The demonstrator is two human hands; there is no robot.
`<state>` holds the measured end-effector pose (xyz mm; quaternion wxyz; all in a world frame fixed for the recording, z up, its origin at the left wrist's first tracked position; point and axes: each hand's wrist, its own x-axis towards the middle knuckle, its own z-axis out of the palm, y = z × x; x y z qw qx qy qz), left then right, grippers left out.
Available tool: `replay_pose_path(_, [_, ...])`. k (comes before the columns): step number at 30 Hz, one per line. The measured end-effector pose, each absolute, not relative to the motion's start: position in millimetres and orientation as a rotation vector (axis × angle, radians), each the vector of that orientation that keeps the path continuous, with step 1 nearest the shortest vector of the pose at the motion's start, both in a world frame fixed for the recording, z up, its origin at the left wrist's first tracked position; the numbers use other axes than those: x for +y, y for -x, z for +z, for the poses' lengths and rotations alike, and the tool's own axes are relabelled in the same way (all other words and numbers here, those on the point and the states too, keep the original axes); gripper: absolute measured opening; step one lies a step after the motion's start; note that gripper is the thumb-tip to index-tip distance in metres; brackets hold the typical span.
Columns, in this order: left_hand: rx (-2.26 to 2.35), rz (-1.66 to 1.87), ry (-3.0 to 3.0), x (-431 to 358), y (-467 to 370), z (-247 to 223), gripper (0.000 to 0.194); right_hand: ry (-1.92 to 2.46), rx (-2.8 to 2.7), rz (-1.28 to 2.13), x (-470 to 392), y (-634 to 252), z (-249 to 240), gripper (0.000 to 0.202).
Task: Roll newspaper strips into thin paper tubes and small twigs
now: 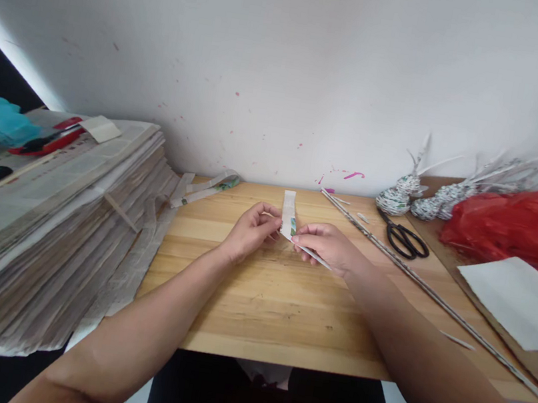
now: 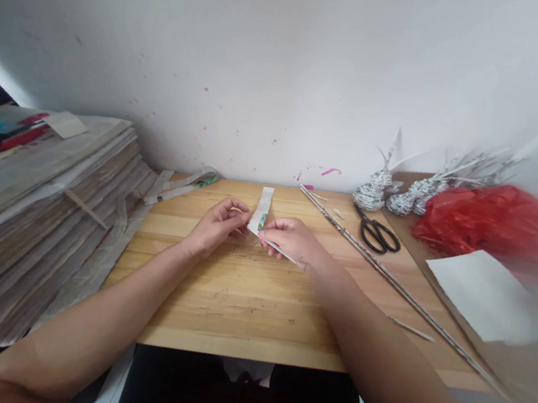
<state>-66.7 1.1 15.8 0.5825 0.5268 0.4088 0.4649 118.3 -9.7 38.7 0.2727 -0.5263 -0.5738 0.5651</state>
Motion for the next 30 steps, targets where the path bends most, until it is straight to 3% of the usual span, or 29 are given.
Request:
replay_pose_path(9, [0.741, 0.998, -1.681, 1.2, 69.5, 6.9, 0.015, 1.395, -1.501, 1.632, -6.5, -124.8, 38.5, 0.015])
replay_pose_path(30, [0.900, 0.975, -1.661, -2.2, 63.5, 2.7, 0.012, 1.352, -1.642, 1.570, -8.0, -128.3, 29.8, 0.012])
